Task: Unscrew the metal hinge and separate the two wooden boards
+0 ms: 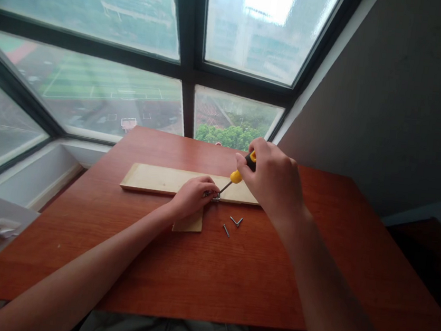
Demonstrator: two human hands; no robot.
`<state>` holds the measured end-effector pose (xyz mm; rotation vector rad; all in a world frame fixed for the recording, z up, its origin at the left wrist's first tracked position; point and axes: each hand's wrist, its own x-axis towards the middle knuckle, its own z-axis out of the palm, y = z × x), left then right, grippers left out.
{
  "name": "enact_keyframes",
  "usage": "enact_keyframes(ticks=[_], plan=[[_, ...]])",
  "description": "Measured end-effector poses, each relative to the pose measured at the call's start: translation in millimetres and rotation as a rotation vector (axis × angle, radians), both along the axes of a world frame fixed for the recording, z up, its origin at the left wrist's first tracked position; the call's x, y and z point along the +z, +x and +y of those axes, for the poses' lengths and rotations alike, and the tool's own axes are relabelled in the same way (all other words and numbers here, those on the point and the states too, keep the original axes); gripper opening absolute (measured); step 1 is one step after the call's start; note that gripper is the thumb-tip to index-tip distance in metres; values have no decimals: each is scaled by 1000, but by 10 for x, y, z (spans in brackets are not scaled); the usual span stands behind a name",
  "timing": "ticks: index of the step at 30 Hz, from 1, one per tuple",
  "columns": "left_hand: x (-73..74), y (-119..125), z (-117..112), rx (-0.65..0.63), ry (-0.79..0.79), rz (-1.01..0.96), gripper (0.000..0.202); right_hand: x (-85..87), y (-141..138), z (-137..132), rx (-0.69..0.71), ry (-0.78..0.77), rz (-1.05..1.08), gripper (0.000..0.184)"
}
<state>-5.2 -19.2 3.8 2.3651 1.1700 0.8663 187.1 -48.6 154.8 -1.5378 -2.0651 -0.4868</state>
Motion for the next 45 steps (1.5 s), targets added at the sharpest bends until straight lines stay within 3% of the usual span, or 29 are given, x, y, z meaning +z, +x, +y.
enact_keyframes(ticks=[4,10,12,15,18,23,28,31,35,40,45], plan=[[19,-37,-7,-26,31,38,13,65,-111,12,-4,-26,-60,20],[60,-160,14,-88,92,147,12,214,-142,17,126,-195,22,29],[66,-179,27,-90,93,153,10,243,-135,25,105,-217,16,23],[64,-182,40,-93,91,146,10,250,-130,51,37,-205,5,20],[52,-174,42,-92,89,147,10,241,-133,70,64,-208,32,18],[37,-174,38,-83,95,152,8,257,-151,56,94,-263,77,33],[61,-181,20,-105,101,165,12,258,-162,82,26,-221,24,23],[76,-182,3,-114,97,179,14,262,-157,98,94,-229,57,21],[80,-176,-14,-97,93,180,12,292,-154,83,194,-283,78,32],[77,-151,-25,-75,91,191,10,304,-169,95,74,-224,-1,26],[70,-112,-43,-41,96,216,7,279,-183,123,69,-191,-19,22]])
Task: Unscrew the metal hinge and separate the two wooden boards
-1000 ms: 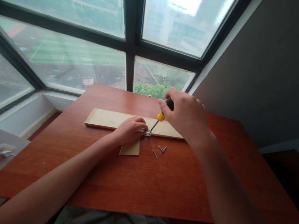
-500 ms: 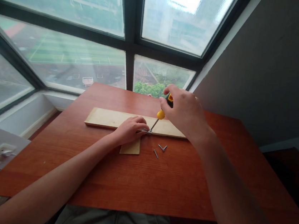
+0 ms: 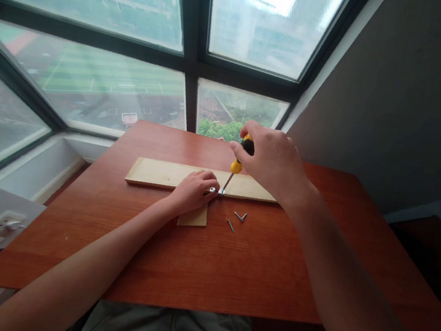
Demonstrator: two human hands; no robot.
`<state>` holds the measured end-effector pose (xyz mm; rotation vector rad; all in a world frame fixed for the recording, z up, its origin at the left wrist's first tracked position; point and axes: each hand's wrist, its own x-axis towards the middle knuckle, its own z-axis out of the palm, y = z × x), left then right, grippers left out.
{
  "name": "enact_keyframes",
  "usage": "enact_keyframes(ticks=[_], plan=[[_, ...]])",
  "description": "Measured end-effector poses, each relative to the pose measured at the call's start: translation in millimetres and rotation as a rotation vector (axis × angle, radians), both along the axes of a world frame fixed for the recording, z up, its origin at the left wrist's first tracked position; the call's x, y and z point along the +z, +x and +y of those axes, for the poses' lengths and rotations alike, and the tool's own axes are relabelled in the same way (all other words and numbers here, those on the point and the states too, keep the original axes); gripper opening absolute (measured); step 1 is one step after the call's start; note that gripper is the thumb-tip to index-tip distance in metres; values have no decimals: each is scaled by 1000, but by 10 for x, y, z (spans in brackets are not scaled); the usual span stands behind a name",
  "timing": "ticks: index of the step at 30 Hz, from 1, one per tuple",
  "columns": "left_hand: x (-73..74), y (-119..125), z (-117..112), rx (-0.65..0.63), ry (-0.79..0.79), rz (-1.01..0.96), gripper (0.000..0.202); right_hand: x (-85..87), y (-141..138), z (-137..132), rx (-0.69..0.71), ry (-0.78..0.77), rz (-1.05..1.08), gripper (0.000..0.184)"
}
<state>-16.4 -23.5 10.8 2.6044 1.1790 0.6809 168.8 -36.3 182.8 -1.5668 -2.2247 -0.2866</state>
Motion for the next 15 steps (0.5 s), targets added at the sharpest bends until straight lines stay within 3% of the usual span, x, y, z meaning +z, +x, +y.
enact_keyframes(ticks=[6,15], plan=[[0,53,-42,49,23,35,6,5,-12,-36,77,-49,67,32],[5,115,-85,78,58,94,7,6,-14,-18,30,-25,71,22]])
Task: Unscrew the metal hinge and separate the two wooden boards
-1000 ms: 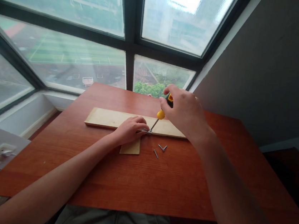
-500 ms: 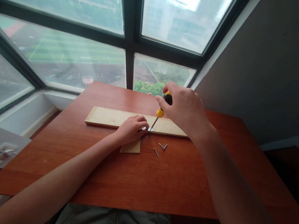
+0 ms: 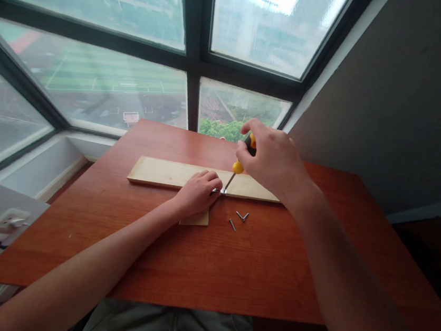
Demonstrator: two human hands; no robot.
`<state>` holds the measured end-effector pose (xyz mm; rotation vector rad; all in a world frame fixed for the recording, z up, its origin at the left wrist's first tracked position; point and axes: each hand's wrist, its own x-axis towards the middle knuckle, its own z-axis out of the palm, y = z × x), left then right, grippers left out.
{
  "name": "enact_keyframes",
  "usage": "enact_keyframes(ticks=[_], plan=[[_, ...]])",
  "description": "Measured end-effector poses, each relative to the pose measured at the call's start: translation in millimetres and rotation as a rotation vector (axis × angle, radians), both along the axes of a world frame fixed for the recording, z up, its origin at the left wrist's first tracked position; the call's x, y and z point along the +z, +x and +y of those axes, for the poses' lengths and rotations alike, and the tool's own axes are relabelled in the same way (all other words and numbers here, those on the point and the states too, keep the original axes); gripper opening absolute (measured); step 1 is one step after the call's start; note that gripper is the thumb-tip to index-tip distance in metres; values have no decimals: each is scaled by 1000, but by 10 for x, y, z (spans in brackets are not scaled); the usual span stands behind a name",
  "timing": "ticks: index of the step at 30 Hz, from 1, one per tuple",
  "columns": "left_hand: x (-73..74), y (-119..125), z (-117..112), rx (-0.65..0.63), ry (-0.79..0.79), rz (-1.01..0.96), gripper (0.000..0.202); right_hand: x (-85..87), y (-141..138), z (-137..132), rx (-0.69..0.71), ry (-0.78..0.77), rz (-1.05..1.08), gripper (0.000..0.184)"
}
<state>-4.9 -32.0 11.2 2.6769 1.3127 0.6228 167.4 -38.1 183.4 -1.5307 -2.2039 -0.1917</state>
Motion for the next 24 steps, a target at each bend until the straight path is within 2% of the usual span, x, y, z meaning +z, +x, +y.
enact_keyframes(ticks=[5,11,16,20,24], plan=[[-8,0,2,-1,1,-5,7,3,-1,-17,44,-21,25,29],[-22,2,11,-2,-8,-28,5,-20,16,1,-55,15,-19,26],[-20,6,6,4,-25,-41,5,2,26,-28,36,-58,27,36],[-26,0,10,2,-17,-42,3,-4,14,-25,-21,1,-11,25],[-38,-13,22,-9,-14,-54,3,-26,17,-10,-36,20,0,23]])
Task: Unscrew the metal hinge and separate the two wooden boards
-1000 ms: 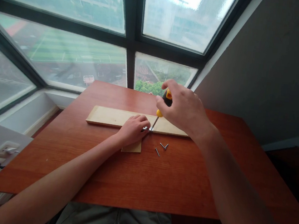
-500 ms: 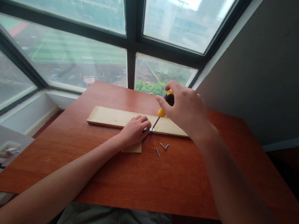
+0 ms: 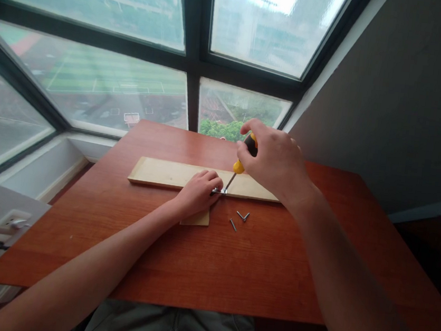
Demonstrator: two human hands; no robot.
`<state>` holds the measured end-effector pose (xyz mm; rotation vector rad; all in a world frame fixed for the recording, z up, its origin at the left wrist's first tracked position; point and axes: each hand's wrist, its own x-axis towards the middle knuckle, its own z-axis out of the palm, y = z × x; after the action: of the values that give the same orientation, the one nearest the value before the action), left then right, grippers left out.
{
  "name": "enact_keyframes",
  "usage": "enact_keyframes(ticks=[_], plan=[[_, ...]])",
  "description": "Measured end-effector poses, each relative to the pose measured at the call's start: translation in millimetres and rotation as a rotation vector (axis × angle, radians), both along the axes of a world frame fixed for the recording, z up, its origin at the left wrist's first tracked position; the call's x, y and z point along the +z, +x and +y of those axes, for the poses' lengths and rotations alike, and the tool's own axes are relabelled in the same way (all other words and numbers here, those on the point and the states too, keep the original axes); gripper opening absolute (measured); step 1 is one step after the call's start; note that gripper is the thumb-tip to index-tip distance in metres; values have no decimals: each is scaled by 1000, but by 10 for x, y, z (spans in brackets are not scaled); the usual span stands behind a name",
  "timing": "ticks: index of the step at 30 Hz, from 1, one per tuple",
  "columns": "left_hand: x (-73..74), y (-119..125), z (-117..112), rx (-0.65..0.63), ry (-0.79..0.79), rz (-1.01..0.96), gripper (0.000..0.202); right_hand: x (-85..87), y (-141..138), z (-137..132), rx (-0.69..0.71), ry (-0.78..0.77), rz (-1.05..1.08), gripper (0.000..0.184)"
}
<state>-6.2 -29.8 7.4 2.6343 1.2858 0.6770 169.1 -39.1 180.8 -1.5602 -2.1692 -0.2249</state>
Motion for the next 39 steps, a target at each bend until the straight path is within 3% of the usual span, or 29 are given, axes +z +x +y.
enact_keyframes(ticks=[4,11,15,21,27,33,36,39], plan=[[-3,-7,5,-4,-11,-26,2,4,8,-5,53,-21,21,32],[-28,-19,15,-12,-18,-60,2,18,9,-2,-2,-17,16,25],[-34,-28,20,-13,-20,-71,3,50,22,-35,69,-84,36,38],[-25,-33,23,-19,-34,-78,3,50,26,-12,-40,-51,-45,29],[-34,-32,29,-19,-35,-77,4,69,47,-15,90,-125,25,36],[-10,-31,23,-21,-38,-77,4,45,35,2,-52,-52,-43,29],[-2,-34,21,-26,-48,-79,9,43,50,13,0,-68,-5,27],[-8,-40,21,-28,-46,-83,12,59,67,6,93,-120,28,39]])
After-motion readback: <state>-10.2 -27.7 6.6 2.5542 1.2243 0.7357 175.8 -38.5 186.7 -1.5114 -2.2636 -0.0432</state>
